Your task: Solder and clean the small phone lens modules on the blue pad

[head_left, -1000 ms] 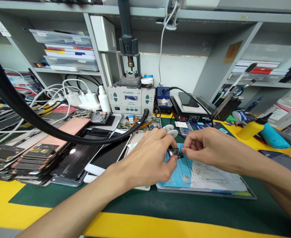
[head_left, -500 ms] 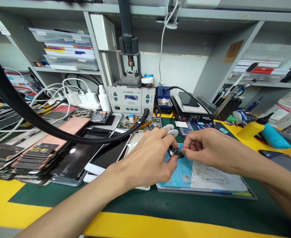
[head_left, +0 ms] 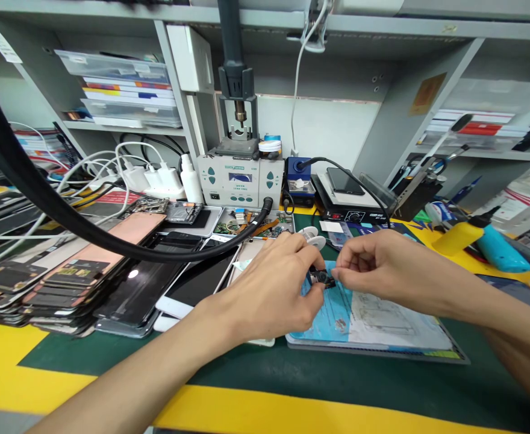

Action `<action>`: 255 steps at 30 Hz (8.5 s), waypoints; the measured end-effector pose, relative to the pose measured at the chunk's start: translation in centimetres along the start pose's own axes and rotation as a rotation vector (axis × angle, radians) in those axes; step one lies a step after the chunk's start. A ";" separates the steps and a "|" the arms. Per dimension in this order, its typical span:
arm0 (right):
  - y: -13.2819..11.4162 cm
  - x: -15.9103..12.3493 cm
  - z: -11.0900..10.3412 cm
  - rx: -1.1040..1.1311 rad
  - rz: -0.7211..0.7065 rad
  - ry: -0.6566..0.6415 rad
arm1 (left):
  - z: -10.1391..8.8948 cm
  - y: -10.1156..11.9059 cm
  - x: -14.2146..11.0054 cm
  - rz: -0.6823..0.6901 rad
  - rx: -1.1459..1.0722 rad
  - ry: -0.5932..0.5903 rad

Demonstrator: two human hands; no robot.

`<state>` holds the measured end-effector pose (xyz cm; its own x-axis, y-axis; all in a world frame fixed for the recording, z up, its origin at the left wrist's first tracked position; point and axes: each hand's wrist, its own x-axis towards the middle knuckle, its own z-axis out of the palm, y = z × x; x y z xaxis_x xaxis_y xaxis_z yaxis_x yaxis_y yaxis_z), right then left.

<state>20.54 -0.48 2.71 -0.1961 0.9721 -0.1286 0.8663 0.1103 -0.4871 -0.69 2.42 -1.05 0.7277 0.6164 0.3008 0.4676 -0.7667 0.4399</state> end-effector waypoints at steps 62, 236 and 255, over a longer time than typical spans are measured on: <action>0.5 0.1 -0.2 -0.055 -0.042 0.013 | -0.2 0.0 0.1 -0.006 -0.031 -0.015; -0.5 -0.9 -0.6 0.339 -0.118 0.162 | 0.3 0.7 0.4 0.004 -0.200 0.181; -0.1 -1.0 -0.7 0.270 -0.114 0.059 | 0.3 0.6 0.3 -0.017 -0.176 0.152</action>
<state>20.94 -1.37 3.50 -0.2510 0.9679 -0.0132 0.6853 0.1681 -0.7086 -0.04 2.06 -0.91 0.6306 0.6590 0.4100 0.3750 -0.7212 0.5824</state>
